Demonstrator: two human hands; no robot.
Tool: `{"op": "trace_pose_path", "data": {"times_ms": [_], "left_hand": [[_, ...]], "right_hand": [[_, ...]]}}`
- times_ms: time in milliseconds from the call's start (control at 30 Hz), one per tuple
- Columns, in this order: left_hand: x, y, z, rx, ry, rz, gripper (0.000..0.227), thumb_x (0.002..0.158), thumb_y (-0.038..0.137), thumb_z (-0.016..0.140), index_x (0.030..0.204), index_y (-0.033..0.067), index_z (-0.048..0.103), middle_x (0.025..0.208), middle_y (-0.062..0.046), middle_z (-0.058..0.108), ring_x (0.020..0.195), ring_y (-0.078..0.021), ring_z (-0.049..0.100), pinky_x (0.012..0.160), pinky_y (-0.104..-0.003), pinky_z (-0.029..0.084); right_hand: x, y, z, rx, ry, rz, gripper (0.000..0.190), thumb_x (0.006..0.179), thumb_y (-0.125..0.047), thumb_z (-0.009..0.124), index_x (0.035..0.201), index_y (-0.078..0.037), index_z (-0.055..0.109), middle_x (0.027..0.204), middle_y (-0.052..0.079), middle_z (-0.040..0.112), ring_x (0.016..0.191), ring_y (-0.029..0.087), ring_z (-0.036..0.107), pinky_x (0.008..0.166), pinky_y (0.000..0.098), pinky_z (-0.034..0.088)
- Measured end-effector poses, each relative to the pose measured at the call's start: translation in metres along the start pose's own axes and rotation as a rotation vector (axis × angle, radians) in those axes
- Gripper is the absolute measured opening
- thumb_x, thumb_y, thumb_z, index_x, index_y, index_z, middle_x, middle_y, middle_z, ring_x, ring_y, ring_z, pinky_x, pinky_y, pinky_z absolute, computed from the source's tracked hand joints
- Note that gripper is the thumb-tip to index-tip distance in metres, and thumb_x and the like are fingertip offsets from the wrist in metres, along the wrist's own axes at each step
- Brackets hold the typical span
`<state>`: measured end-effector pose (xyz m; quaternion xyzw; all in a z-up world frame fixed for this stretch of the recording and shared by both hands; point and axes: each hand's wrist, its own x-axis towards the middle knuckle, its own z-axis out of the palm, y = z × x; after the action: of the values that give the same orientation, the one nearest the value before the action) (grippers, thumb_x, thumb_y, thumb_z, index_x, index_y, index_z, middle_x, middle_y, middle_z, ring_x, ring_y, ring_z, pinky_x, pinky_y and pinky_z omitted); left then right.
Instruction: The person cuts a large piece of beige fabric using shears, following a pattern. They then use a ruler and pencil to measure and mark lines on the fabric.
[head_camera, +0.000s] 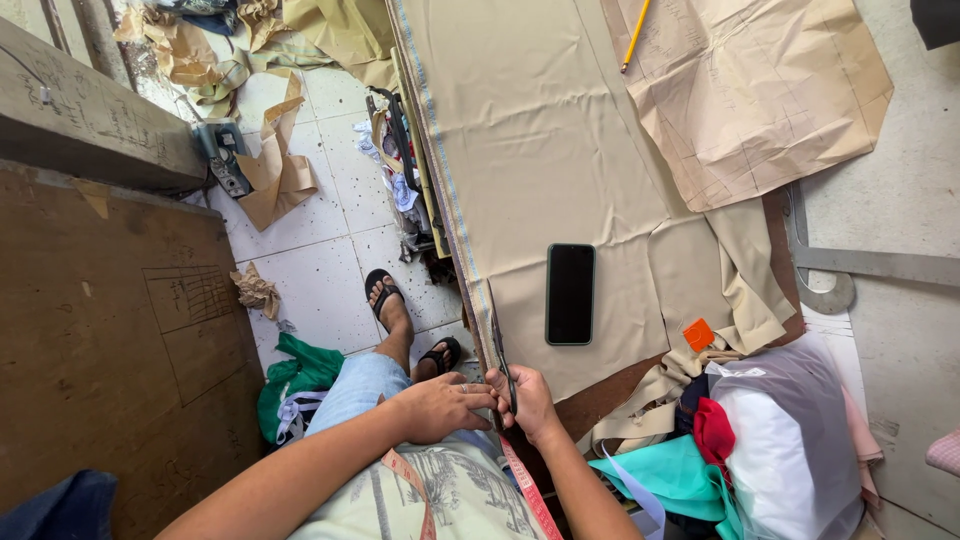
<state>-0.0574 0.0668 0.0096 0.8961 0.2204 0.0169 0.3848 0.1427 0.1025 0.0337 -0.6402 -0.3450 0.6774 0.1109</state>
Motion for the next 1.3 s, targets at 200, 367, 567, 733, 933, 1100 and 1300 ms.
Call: {"op": "trace_pose_path", "data": {"times_ms": [200, 367, 567, 733, 933, 1100, 1300], "left_hand": [[-0.001, -0.001, -0.001, 0.007, 0.006, 0.010, 0.046, 0.093, 0.011, 0.057, 0.136, 0.0261, 0.064, 0.155, -0.001, 0.045, 0.148, -0.0223, 0.036, 0.105, -0.048, 0.034], [-0.001, -0.001, 0.000, 0.002, 0.002, 0.016, 0.049, 0.093, 0.010, 0.056, 0.138, 0.0273, 0.062, 0.154, -0.003, 0.045, 0.147, -0.0237, 0.038, 0.108, -0.049, 0.031], [-0.001, -0.001, -0.001, -0.053, -0.055, 0.000, 0.051, 0.094, 0.007, 0.055, 0.140, 0.0251, 0.061, 0.161, -0.004, 0.037, 0.152, -0.0267, 0.030, 0.114, -0.058, 0.027], [-0.002, -0.001, -0.004, -0.079, -0.093, -0.020, 0.054, 0.093, 0.006, 0.055, 0.143, 0.0261, 0.058, 0.164, -0.006, 0.033, 0.153, -0.0261, 0.028, 0.117, -0.059, 0.024], [-0.002, -0.002, -0.009, -0.109, -0.123, -0.024, 0.053, 0.096, 0.005, 0.053, 0.144, 0.0256, 0.058, 0.166, -0.004, 0.030, 0.156, -0.0255, 0.023, 0.117, -0.059, 0.022], [0.000, -0.005, -0.006, -0.058, -0.134, -0.008, 0.053, 0.095, 0.006, 0.052, 0.143, 0.0259, 0.058, 0.165, -0.003, 0.032, 0.152, -0.0241, 0.030, 0.116, -0.058, 0.025], [0.002, -0.006, -0.009, -0.048, -0.142, -0.001, 0.050, 0.096, 0.007, 0.051, 0.142, 0.0258, 0.059, 0.168, 0.001, 0.028, 0.149, -0.0216, 0.036, 0.110, -0.055, 0.031]], "right_hand": [[0.000, -0.001, 0.002, -0.003, 0.002, 0.007, 0.045, 0.087, -0.041, 0.079, 0.075, -0.001, 0.063, 0.050, 0.008, 0.054, 0.030, 0.013, 0.045, 0.029, 0.0241, 0.032], [-0.002, -0.004, 0.002, -0.031, 0.004, 0.060, 0.038, 0.089, -0.039, 0.076, 0.094, -0.002, 0.074, 0.050, 0.008, 0.053, 0.030, 0.013, 0.043, 0.029, 0.0248, 0.031], [0.001, -0.022, 0.007, 0.039, -0.029, 0.059, 0.055, 0.086, -0.051, 0.074, 0.073, 0.000, 0.059, 0.049, 0.009, 0.054, 0.030, 0.014, 0.046, 0.029, 0.0246, 0.030], [0.004, -0.038, 0.014, 0.087, -0.031, 0.044, 0.053, 0.087, -0.047, 0.076, 0.071, -0.001, 0.057, 0.047, 0.007, 0.053, 0.030, 0.012, 0.045, 0.031, 0.0245, 0.034], [0.018, -0.025, 0.014, 0.090, 0.002, 0.114, 0.037, 0.091, -0.037, 0.077, 0.089, -0.001, 0.067, 0.054, 0.008, 0.054, 0.031, 0.012, 0.043, 0.029, 0.0242, 0.030], [0.013, -0.038, 0.015, 0.132, -0.021, 0.102, 0.045, 0.089, -0.041, 0.077, 0.079, 0.000, 0.061, 0.051, 0.009, 0.055, 0.030, 0.014, 0.046, 0.028, 0.0255, 0.031], [0.028, -0.054, 0.021, 0.140, -0.022, 0.052, 0.057, 0.084, -0.051, 0.076, 0.072, 0.001, 0.057, 0.047, 0.008, 0.052, 0.028, 0.013, 0.044, 0.026, 0.0263, 0.032]]}}
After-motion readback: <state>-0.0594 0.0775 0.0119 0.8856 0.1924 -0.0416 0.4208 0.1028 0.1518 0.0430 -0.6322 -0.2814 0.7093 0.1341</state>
